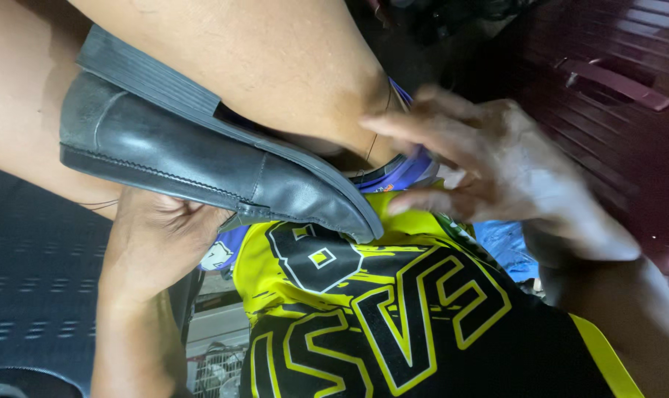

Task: The person sits on the floor and sews the sole of a black shoe using a needle and thread. They repeatedly push the needle through the shoe's edge and pull the thread to stitch the sole back to the upper.

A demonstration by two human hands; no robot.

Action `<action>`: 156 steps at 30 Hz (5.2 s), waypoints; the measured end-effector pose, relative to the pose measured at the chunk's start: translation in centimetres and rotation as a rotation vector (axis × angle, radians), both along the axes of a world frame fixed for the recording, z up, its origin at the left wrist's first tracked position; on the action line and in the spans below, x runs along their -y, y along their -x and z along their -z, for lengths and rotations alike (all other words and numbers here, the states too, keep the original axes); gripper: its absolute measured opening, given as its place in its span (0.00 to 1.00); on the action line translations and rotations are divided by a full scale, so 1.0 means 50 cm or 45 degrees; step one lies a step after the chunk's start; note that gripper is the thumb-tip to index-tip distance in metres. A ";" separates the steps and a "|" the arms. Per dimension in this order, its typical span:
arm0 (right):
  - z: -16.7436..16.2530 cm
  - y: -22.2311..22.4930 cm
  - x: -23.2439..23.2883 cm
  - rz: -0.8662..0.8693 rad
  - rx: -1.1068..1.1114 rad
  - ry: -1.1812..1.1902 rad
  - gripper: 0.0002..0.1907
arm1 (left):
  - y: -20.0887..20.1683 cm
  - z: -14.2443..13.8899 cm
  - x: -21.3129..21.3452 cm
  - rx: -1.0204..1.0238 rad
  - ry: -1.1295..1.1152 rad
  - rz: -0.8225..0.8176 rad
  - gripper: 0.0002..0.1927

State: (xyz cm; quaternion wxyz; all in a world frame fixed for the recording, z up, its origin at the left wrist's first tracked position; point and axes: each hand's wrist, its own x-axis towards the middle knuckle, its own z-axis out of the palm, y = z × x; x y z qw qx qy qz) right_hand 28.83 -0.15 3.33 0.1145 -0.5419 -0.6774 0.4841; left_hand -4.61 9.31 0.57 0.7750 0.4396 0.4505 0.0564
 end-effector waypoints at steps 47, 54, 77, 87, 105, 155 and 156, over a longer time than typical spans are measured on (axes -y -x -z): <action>0.027 0.144 -0.065 0.784 -1.279 0.645 0.12 | -0.001 -0.038 -0.088 0.089 -0.430 0.506 0.22; 0.028 0.142 -0.022 0.742 -1.455 0.446 0.13 | -0.062 -0.048 0.033 0.025 -0.298 0.032 0.14; -0.069 0.155 -0.044 -0.082 -0.549 -0.323 0.16 | 0.102 0.068 0.068 0.630 -0.446 -0.322 0.28; -0.067 0.156 -0.050 -0.055 -0.440 -0.123 0.15 | 0.086 0.046 0.043 0.572 -0.545 -0.173 0.21; 0.002 0.107 -0.047 -0.079 -0.390 -0.170 0.16 | -0.016 -0.030 0.040 0.194 -0.423 -0.095 0.20; 0.017 0.125 -0.068 -0.406 0.321 -0.785 0.13 | -0.036 -0.026 -0.004 0.004 -0.537 0.054 0.13; 0.017 0.127 -0.064 -0.397 0.384 -0.948 0.14 | -0.035 -0.028 -0.002 -0.003 -0.508 0.053 0.13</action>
